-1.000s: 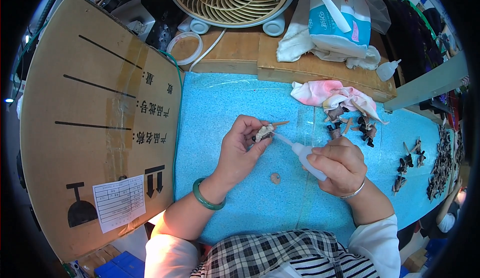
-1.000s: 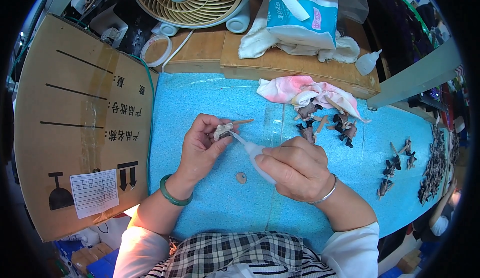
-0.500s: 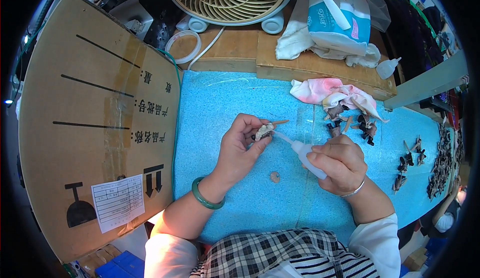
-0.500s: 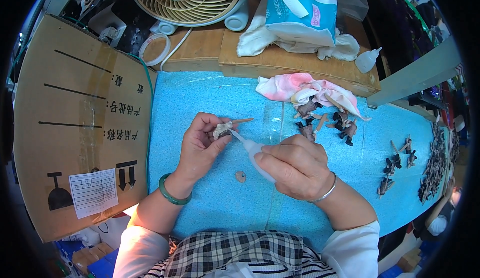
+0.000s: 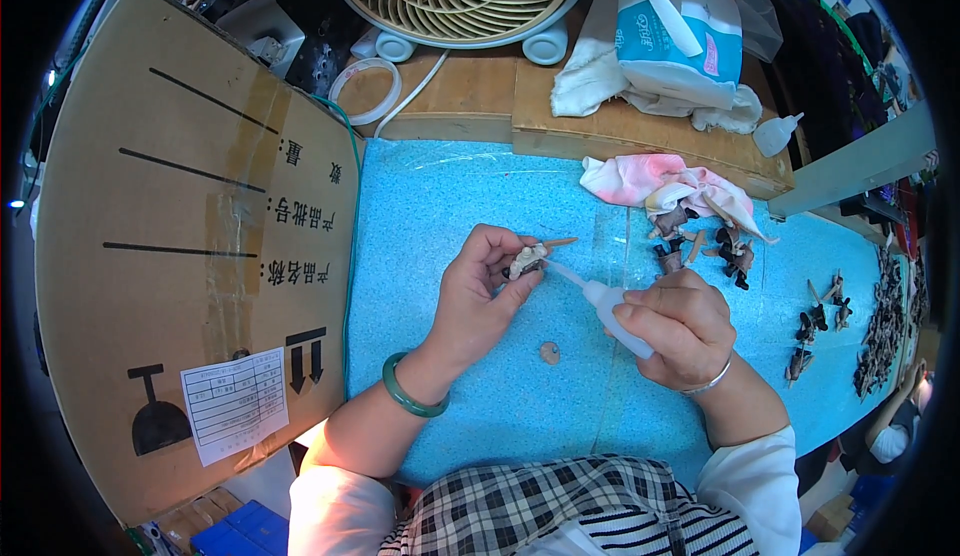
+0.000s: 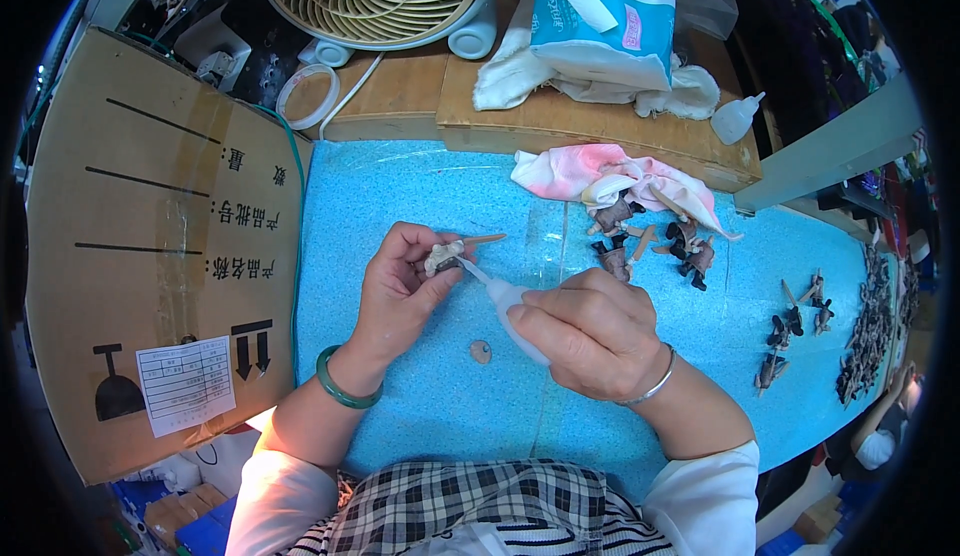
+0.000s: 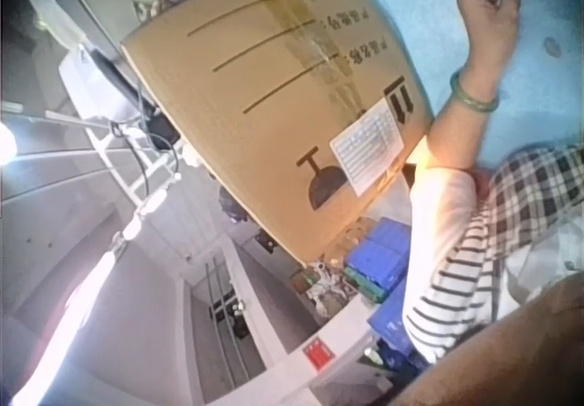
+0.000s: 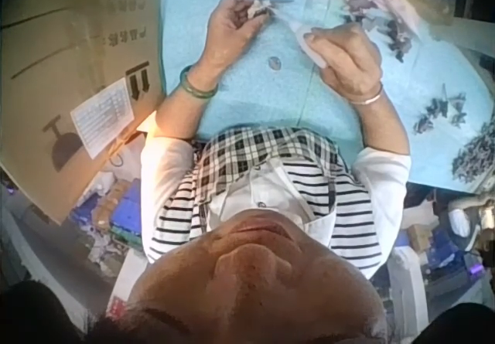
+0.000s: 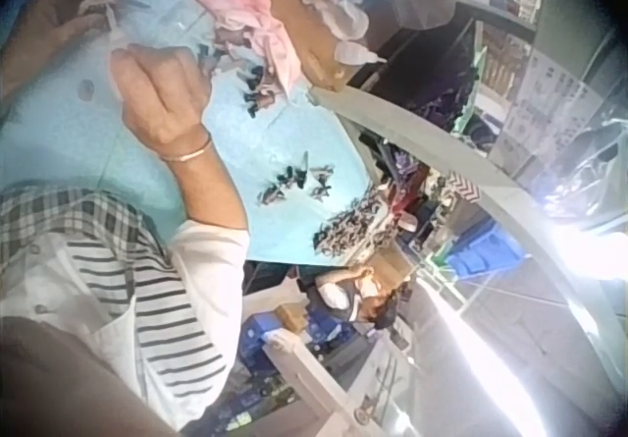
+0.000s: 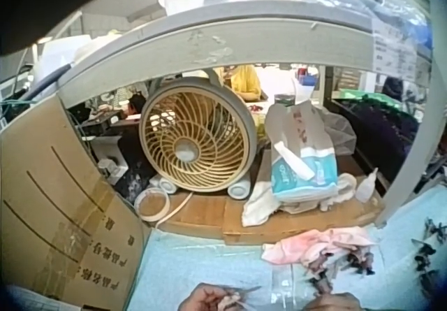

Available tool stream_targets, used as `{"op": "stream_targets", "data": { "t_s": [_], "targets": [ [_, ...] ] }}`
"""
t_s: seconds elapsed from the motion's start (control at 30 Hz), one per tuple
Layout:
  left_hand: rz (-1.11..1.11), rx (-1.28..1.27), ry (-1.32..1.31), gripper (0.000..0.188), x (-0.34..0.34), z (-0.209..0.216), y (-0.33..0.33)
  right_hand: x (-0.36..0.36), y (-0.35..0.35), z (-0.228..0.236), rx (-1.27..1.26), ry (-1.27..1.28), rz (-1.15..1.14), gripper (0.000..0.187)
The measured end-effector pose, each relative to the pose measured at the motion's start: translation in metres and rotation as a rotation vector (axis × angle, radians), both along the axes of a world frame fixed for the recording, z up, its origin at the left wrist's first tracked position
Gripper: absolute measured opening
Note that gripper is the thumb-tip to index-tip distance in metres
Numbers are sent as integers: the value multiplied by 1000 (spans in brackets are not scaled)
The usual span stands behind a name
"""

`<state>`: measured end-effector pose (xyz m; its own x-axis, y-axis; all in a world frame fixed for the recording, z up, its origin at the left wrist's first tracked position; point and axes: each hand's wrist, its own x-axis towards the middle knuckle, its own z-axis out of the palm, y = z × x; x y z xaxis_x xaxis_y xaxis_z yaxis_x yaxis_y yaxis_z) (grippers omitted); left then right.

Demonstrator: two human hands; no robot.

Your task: The person assembles toy figurines by applying glue to the figurine parts with a squeeze bottle, attaching small accessories by hand, and pressing the pieces together.

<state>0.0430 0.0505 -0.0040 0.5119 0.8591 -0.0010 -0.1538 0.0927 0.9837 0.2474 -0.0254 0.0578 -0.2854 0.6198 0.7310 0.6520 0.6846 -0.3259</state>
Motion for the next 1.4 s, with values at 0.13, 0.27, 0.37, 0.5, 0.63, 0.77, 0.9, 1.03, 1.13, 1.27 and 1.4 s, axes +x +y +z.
{"op": "stream_targets", "data": {
  "t_s": [0.13,0.27,0.37,0.5,0.63,0.77,0.9,1.03,1.13,1.27,1.4],
  "targets": [
    [-8,4,-2,33,0,-1,0,0,0,0,8,-3,1,34],
    [-8,4,-5,33,0,-1,0,0,0,-1,14,6,-2,34],
    [-6,-4,-9,33,0,-1,0,0,0,-1,15,-6,-3,34],
    [-7,-5,-12,32,0,0,0,0,0,-1,4,-4,-1,34],
    [3,-23,-8,28,1,2,1,0,0,-1,-3,-1,2,34],
    [3,-25,-10,28,1,2,1,0,0,-1,-2,-1,0,34],
    [-2,-5,-9,31,0,1,1,0,0,-1,-3,-5,1,34],
    [-6,-8,-13,31,0,1,0,0,-1,-2,9,8,0,34],
    [-9,-3,-16,31,0,2,0,0,0,-2,18,16,-4,34],
    [0,-28,-18,27,1,3,0,1,1,-4,11,12,-4,34],
    [-8,-2,-4,32,0,1,1,1,1,-3,7,9,-3,34]
  ]
}}
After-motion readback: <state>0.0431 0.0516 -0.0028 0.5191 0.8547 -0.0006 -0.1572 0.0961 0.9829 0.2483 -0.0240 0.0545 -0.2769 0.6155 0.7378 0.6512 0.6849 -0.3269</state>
